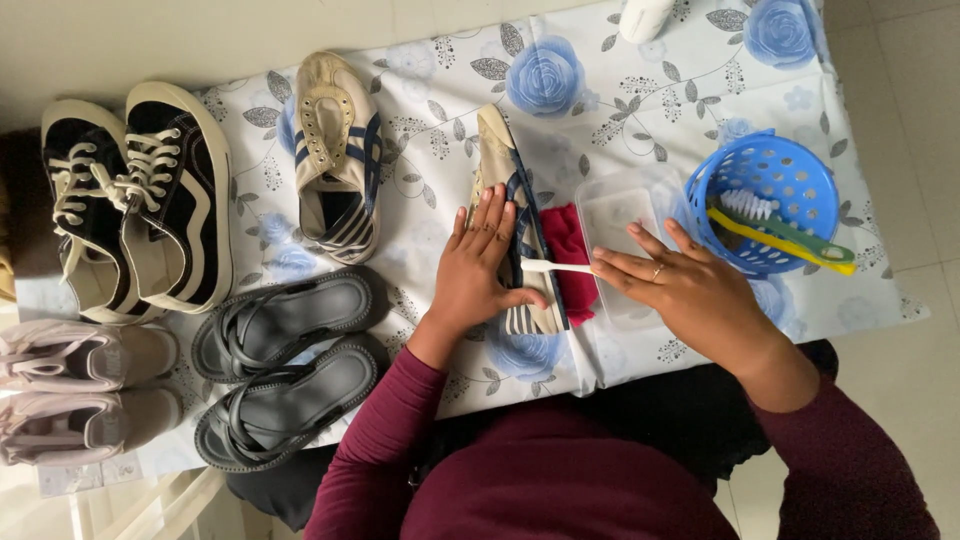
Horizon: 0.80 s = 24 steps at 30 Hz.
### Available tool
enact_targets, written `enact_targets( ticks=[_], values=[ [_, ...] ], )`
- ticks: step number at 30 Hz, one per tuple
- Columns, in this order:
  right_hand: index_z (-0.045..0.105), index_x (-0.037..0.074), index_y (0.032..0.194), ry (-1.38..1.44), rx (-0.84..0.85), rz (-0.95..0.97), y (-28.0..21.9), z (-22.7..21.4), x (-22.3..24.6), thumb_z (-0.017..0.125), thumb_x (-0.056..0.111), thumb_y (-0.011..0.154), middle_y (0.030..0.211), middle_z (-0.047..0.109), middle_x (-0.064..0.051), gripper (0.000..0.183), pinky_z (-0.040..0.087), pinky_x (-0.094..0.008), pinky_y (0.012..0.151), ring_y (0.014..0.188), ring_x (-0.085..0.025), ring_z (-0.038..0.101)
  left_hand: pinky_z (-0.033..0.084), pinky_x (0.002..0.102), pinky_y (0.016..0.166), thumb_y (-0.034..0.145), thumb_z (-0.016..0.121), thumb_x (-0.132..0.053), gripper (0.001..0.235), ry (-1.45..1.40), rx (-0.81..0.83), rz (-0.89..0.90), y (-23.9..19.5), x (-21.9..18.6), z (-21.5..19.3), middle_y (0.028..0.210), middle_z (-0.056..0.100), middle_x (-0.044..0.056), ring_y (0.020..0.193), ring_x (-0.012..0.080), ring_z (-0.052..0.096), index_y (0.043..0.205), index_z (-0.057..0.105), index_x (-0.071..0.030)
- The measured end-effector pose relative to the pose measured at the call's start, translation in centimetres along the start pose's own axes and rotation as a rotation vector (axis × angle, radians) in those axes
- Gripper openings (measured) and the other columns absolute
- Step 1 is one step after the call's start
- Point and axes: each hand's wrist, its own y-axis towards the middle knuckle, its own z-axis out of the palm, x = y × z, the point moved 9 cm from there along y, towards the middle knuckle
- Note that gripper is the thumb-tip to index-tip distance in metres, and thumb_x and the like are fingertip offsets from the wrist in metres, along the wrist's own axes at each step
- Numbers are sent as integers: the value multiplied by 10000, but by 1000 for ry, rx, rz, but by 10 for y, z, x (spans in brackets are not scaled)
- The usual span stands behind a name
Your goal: The person scrubs the upper and side of a beige and blue sneaker with a toothbrush and wipes it with a pink cloth. They repeat this process on different sections of the shoe throughout the clip.
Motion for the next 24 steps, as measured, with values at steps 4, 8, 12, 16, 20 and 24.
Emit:
enact_targets(
  ticks=[4, 8, 12, 16, 20, 24],
  values=[
    [374, 272, 1563, -98, 2, -8, 6, -8, 8, 580, 61, 893, 1620, 385, 97, 732, 264, -527, 1244, 1464, -286, 413, 136, 461, 1278, 562, 578, -927, 1338, 11, -2, 1, -1, 0, 0, 1659, 323, 114, 1552, 273, 277, 1574, 353, -80],
    [455, 245, 1475, -157, 13, -62, 12, -27, 15, 567, 62, 881, 1586, 431, 102, 631, 295, -542, 1239, 1388, -321, 498, 122, 450, 1283, 558, 537, -949, 1351, 16, -11, 6, 1, -2, -1, 1664, 315, 108, 1555, 264, 273, 1578, 347, -84],
    [495, 220, 1452, -299, 5, -64, 27, -31, 12, 631, 187, 894, 1553, 476, 80, 575, 276, -530, 1257, 1397, -361, 514, 121, 449, 1284, 528, 528, -964, 1387, 35, 4, 9, -1, 0, 3, 1670, 302, 103, 1558, 259, 268, 1586, 330, -89],
    [545, 201, 1393, -191, 3, -132, 32, -36, 30, 580, 124, 896, 1514, 507, 84, 504, 301, -544, 1247, 1327, -379, 558, 127, 447, 1281, 532, 535, -955, 1373, 51, -9, 6, -1, 1, 4, 1666, 312, 103, 1555, 255, 274, 1582, 340, -91],
    [537, 197, 1411, -260, 11, -108, 39, -37, 27, 575, 150, 910, 1501, 522, 70, 504, 294, -535, 1250, 1341, -378, 554, 132, 455, 1282, 523, 528, -959, 1380, 39, -13, 9, -1, 0, 3, 1664, 317, 107, 1557, 258, 273, 1579, 344, -89],
    [578, 162, 1377, -229, 17, -100, 36, -40, 39, 587, 107, 902, 1513, 524, 71, 478, 261, -522, 1274, 1350, -362, 545, 137, 459, 1280, 526, 537, -959, 1382, 59, 6, 16, -1, -1, 3, 1668, 311, 99, 1556, 255, 275, 1584, 334, -93]
  ],
)
